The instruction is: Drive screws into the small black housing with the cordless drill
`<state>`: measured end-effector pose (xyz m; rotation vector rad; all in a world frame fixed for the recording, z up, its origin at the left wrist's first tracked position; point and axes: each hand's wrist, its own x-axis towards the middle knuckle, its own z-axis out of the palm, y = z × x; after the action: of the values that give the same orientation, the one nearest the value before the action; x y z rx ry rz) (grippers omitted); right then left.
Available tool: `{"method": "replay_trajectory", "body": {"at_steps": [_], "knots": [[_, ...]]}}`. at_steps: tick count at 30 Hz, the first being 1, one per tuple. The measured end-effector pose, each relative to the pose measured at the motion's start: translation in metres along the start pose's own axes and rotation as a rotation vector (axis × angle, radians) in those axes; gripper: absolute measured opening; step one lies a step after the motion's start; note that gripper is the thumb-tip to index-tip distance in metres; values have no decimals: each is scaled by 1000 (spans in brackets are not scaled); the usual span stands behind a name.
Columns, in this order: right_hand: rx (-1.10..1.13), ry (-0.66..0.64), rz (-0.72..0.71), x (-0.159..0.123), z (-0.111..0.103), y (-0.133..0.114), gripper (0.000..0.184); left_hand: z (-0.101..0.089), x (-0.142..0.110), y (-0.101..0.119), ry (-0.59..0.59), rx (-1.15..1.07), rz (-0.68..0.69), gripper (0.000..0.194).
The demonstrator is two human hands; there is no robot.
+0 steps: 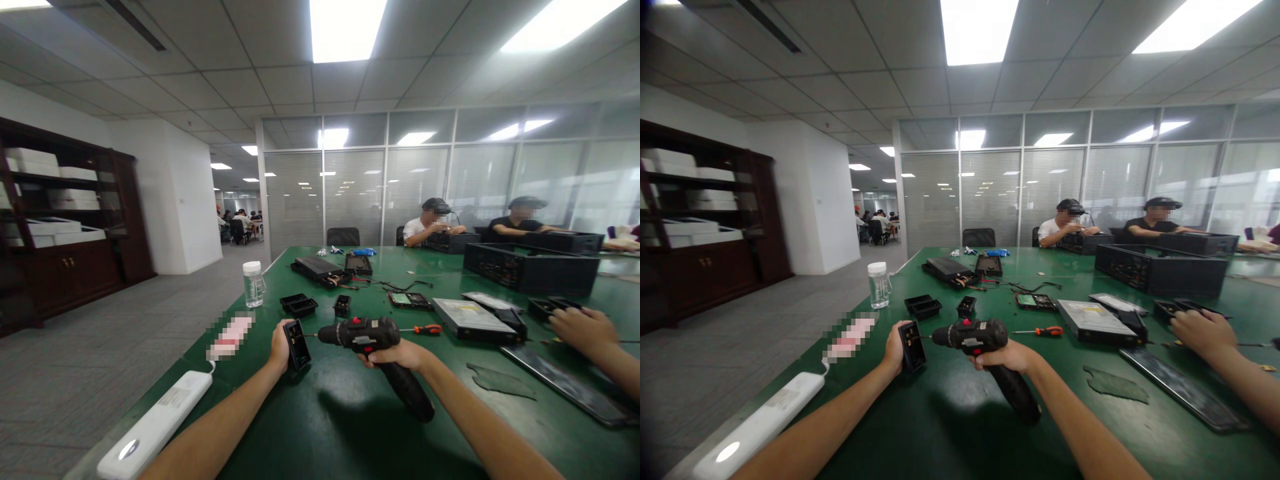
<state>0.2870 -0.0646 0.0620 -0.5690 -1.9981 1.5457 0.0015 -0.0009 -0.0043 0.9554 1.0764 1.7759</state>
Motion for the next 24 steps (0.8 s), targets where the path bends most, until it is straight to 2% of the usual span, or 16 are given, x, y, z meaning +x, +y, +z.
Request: {"method": "replay_trajectory", "body": {"at_steps": [24], "knots": [[-19,-6,12,-1,-4,3,29,-1,2,-2,-22,18,0,40]]}}
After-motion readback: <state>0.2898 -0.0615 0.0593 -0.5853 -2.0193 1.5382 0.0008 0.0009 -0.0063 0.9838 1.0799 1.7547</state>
